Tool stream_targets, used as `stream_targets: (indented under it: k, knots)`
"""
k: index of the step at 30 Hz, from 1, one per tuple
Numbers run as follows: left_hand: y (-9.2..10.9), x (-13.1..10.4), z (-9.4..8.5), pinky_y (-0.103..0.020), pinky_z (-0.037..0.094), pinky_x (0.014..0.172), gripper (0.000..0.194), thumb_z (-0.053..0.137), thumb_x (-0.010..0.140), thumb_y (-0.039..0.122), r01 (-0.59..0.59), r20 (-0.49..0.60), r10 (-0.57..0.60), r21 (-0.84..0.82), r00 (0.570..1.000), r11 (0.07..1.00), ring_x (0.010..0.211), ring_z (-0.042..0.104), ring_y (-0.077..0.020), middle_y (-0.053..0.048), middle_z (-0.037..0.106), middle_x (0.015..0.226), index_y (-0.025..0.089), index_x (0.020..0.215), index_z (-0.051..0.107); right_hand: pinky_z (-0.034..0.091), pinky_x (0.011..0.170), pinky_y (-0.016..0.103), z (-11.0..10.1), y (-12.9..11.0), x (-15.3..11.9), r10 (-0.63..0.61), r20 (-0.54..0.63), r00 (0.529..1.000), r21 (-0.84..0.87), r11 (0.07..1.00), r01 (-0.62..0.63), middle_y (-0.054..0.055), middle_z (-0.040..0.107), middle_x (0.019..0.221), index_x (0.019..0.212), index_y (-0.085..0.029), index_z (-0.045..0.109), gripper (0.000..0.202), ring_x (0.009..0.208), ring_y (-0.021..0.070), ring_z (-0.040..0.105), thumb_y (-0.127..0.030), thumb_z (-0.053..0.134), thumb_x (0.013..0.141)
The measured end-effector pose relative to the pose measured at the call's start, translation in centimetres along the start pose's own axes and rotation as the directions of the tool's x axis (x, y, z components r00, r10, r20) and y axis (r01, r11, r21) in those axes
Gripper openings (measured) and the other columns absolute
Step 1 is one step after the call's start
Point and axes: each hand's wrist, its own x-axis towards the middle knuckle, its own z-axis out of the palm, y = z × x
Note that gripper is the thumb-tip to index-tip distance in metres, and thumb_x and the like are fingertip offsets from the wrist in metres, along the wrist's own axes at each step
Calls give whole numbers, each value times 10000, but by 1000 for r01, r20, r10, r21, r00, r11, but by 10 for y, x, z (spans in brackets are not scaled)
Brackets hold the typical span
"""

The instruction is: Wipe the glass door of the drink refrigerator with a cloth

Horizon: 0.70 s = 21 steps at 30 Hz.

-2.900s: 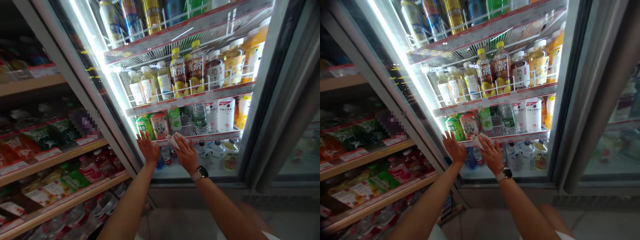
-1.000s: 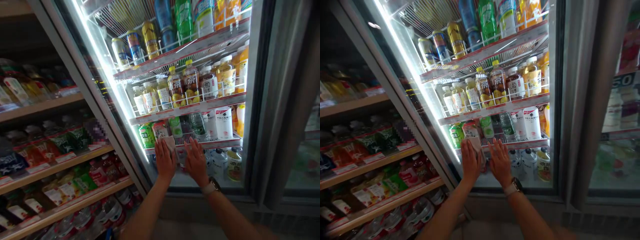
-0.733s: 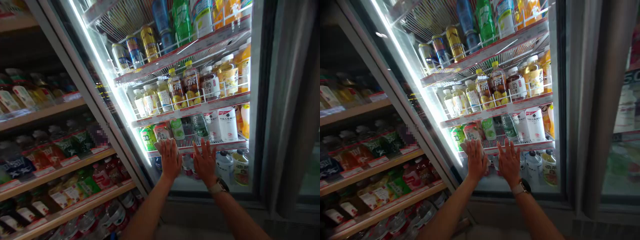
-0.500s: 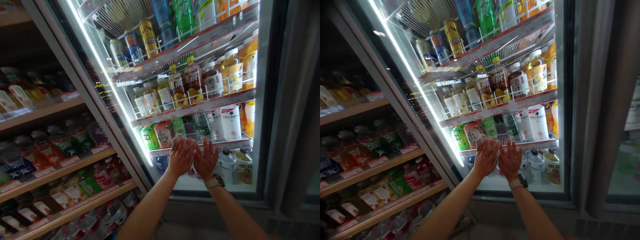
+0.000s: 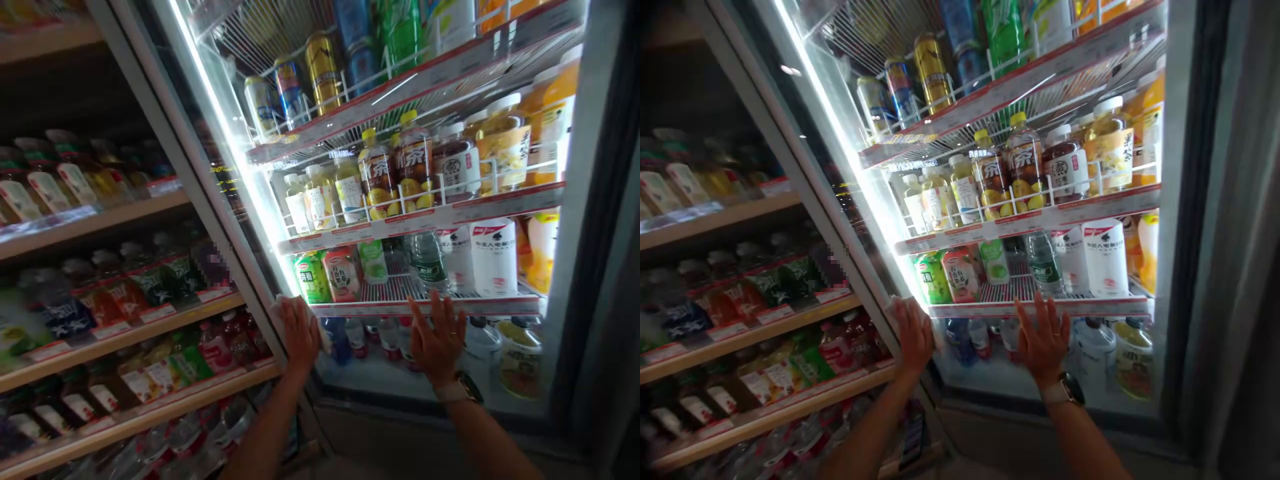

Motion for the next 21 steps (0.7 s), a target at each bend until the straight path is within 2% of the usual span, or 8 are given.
stream_targets:
  k: [3, 7, 10, 17, 21]
  knots:
    - [-5, -1, -5, -596, 153, 1197, 666, 427, 968, 236, 222, -4, -222, -23, 975, 975, 1511, -44, -313, -96, -123, 1645, 253, 1563, 127, 264, 1144, 531, 6, 5, -9, 6, 3, 1000, -36, 999, -5, 57, 355, 1579, 1503, -394, 329, 630, 1392, 323, 417, -250, 498, 914]
    - [14, 2, -1, -609, 115, 1198, 673, 386, 986, 253, 318, -3, -319, -78, 948, 945, 1508, -77, -327, -88, -156, 1643, 264, 1569, 51, 287, 1121, 564, 12, 9, -18, 11, 4, 1000, -63, 998, -11, 76, 409, 1546, 1488, -370, 384, 610, 1359, 345, 456, -271, 488, 895]
    - [19, 0, 1, -591, 123, 1205, 674, 381, 986, 251, 319, 10, -319, -73, 948, 945, 1505, -85, -340, -100, -176, 1637, 240, 1572, 47, 303, 1115, 551, 11, 10, -19, 17, -3, 1000, -42, 999, -17, 80, 423, 1536, 1480, -362, 404, 608, 1351, 339, 466, -273, 504, 887]
    - [4, -7, -6, -566, 190, 1197, 718, 444, 946, 203, 175, 17, -176, 12, 984, 984, 1511, -38, -296, -108, -112, 1646, 239, 1567, 88, 318, 1105, 527, 13, 13, -19, -40, -71, 997, -38, 999, 37, 64, 445, 1522, 1471, -376, 414, 602, 1329, 326, 489, -292, 510, 883]
    - [3, -7, -7, -565, 223, 1188, 710, 450, 945, 212, 184, 2, -184, 14, 983, 983, 1511, -23, -294, -107, -94, 1649, 239, 1565, 106, 333, 1096, 536, 17, 16, -20, -88, -105, 991, -61, 995, 82, 62, 435, 1531, 1472, -377, 412, 612, 1330, 337, 490, -296, 516, 875]
